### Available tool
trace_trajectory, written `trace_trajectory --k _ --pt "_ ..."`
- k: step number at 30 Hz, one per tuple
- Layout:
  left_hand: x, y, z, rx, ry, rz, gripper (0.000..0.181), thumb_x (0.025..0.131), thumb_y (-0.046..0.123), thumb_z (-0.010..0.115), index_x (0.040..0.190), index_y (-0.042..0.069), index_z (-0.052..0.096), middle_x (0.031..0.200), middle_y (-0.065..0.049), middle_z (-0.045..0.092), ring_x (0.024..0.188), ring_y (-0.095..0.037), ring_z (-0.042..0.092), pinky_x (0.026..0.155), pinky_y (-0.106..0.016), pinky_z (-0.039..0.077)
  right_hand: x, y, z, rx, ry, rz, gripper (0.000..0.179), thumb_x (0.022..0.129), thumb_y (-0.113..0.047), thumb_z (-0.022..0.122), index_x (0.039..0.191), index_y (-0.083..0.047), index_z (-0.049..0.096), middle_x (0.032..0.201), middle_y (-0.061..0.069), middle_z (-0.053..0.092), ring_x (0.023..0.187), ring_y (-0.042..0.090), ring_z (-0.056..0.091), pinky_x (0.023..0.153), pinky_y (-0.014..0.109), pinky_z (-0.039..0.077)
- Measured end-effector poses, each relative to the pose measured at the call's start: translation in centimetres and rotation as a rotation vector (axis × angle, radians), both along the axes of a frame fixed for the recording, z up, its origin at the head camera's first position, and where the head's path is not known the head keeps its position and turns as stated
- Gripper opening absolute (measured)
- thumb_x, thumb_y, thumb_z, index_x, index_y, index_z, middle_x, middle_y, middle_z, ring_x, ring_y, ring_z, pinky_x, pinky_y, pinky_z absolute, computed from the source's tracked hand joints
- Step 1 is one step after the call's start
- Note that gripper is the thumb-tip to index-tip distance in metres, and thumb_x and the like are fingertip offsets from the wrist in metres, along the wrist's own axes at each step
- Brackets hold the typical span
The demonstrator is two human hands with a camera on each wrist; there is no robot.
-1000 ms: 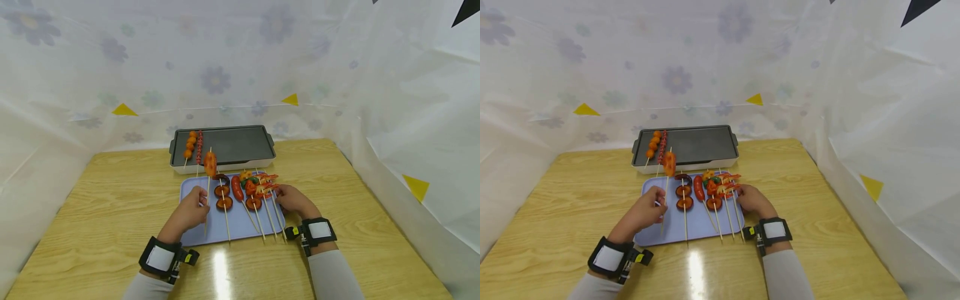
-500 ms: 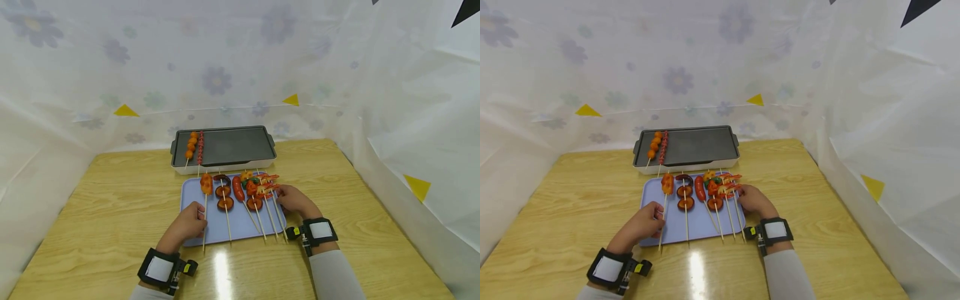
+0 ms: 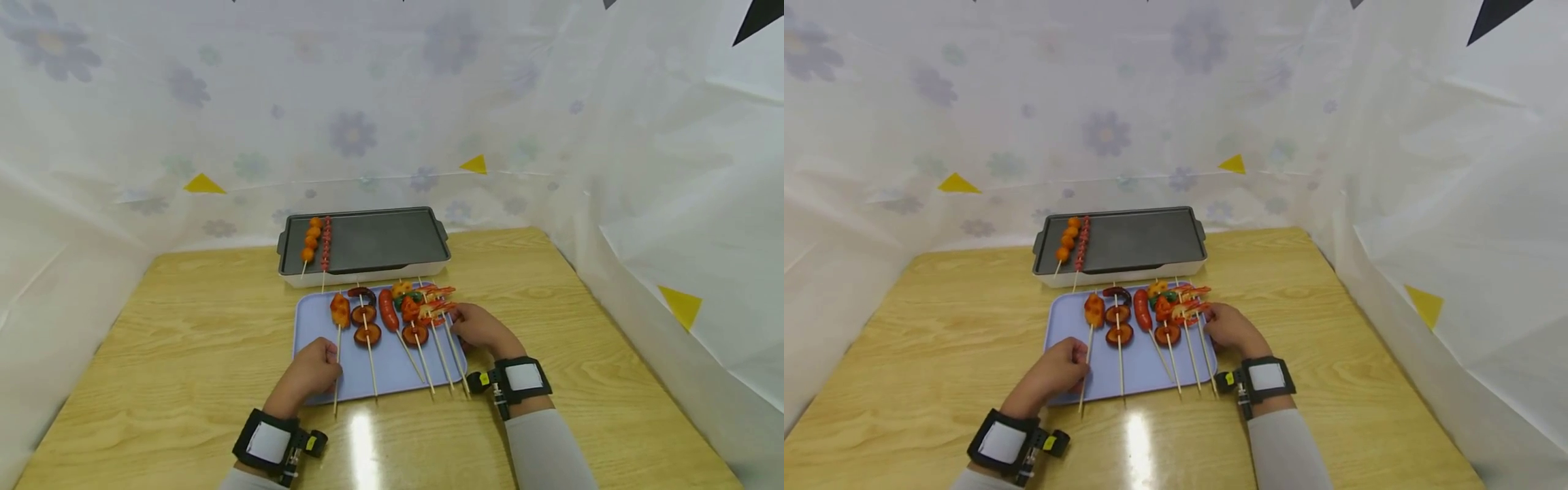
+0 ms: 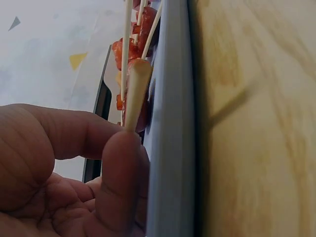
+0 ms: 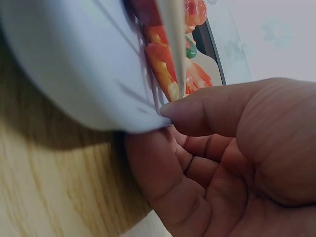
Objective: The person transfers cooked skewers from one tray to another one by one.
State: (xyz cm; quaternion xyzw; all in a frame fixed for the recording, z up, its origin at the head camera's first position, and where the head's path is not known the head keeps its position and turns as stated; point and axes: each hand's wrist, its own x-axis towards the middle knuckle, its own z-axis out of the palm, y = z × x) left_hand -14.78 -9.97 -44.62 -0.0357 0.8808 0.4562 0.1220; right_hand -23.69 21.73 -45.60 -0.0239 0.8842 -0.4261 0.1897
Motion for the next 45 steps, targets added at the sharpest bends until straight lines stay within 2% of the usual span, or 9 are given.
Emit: trace_trajectory --k 12,20,27,30,32,34,37,40,45 --pt "-0.1 0.4 0.1 -0.046 0.019 0.001 0.024 0.076 0.002 0.056 0.099 -0.001 0.050 0.075 -0.006 0.051 0.050 -0.014 0.055 0.049 -0.028 0.042 -0.2 0.0 0.1 0.006 -0.003 -0.008 0.012 0.086 -0.004 0.052 0.098 0.000 0.053 0.080 0.011 0.053 0.063 0.021 0.055 0.053 0.033 0.048" --pt "-0.3 0.0 0.2 -0.125 -0.026 0.040 0.049 0.083 0.028 0.064 0.118 -0.003 0.050 0.085 -0.008 0.056 0.067 -0.018 0.053 0.055 -0.030 0.042 -0.1 0.0 -0.1 0.002 -0.006 -0.003 0.013 0.086 -0.003 0.051 0.099 -0.001 0.053 0.080 0.012 0.053 0.063 0.022 0.055 0.053 0.033 0.048" --pt "-0.7 -0.3 0.4 -0.102 0.105 0.126 0.046 0.086 0.031 0.059 0.119 -0.002 0.053 0.103 -0.016 0.056 0.089 -0.027 0.054 0.072 -0.041 0.045 -0.1 0.0 -0.2 0.001 0.006 0.002 0.012 0.086 -0.003 0.051 0.098 -0.001 0.053 0.079 0.011 0.052 0.062 0.022 0.054 0.052 0.033 0.048" --pt "-0.6 -0.4 0.4 -0.110 0.182 0.115 0.051 0.087 0.033 0.060 0.125 0.000 0.049 0.118 -0.019 0.051 0.104 -0.033 0.051 0.082 -0.048 0.044 0.0 0.0 -0.2 0.000 0.007 0.005 0.011 0.087 -0.004 0.050 0.097 -0.001 0.053 0.077 0.012 0.051 0.061 0.022 0.054 0.052 0.033 0.047" --pt "-0.3 -0.5 0.4 -0.236 0.254 0.035 0.066 0.084 0.040 0.062 0.136 0.005 0.041 0.134 -0.022 0.038 0.121 -0.039 0.039 0.091 -0.055 0.037 0.1 0.0 -0.2 -0.001 0.003 0.010 0.011 0.087 -0.004 0.050 0.097 -0.001 0.053 0.076 0.012 0.050 0.060 0.022 0.053 0.051 0.033 0.047" --pt "0.1 -0.5 0.5 -0.401 0.335 -0.045 0.083 0.078 0.049 0.066 0.143 0.012 0.031 0.146 -0.022 0.020 0.132 -0.044 0.019 0.097 -0.063 0.024 0.1 0.1 -0.2 -0.002 0.002 0.010 0.011 0.087 -0.004 0.050 0.097 -0.001 0.053 0.076 0.011 0.050 0.059 0.022 0.054 0.051 0.033 0.047" --pt "0.7 -0.5 0.8 -0.639 0.455 -0.118 0.100 0.069 0.061 0.067 0.147 0.021 0.020 0.152 -0.018 -0.002 0.134 -0.047 -0.007 0.095 -0.072 0.009 0.1 0.1 -0.1 -0.003 0.002 0.014 0.011 0.087 -0.004 0.049 0.097 -0.001 0.053 0.076 0.011 0.050 0.059 0.022 0.054 0.051 0.033 0.047" --pt "0.7 -0.5 1.2 -0.685 0.535 -0.091 0.099 0.068 0.064 0.066 0.147 0.022 0.023 0.152 -0.016 -0.003 0.134 -0.047 -0.009 0.094 -0.072 0.009 0.0 0.2 -0.1 -0.006 0.007 0.016 0.011 0.087 -0.005 0.049 0.097 -0.001 0.052 0.076 0.012 0.051 0.059 0.022 0.053 0.051 0.033 0.046" --pt "-0.3 -0.9 1.7 -0.672 0.633 -0.056 0.092 0.072 0.063 0.063 0.146 0.022 0.026 0.152 -0.017 0.002 0.134 -0.046 -0.006 0.095 -0.071 0.012 0.0 0.2 -0.3 -0.005 0.008 0.017 0.010 0.087 -0.004 0.049 0.096 -0.001 0.052 0.076 0.012 0.051 0.059 0.022 0.053 0.051 0.033 0.047"
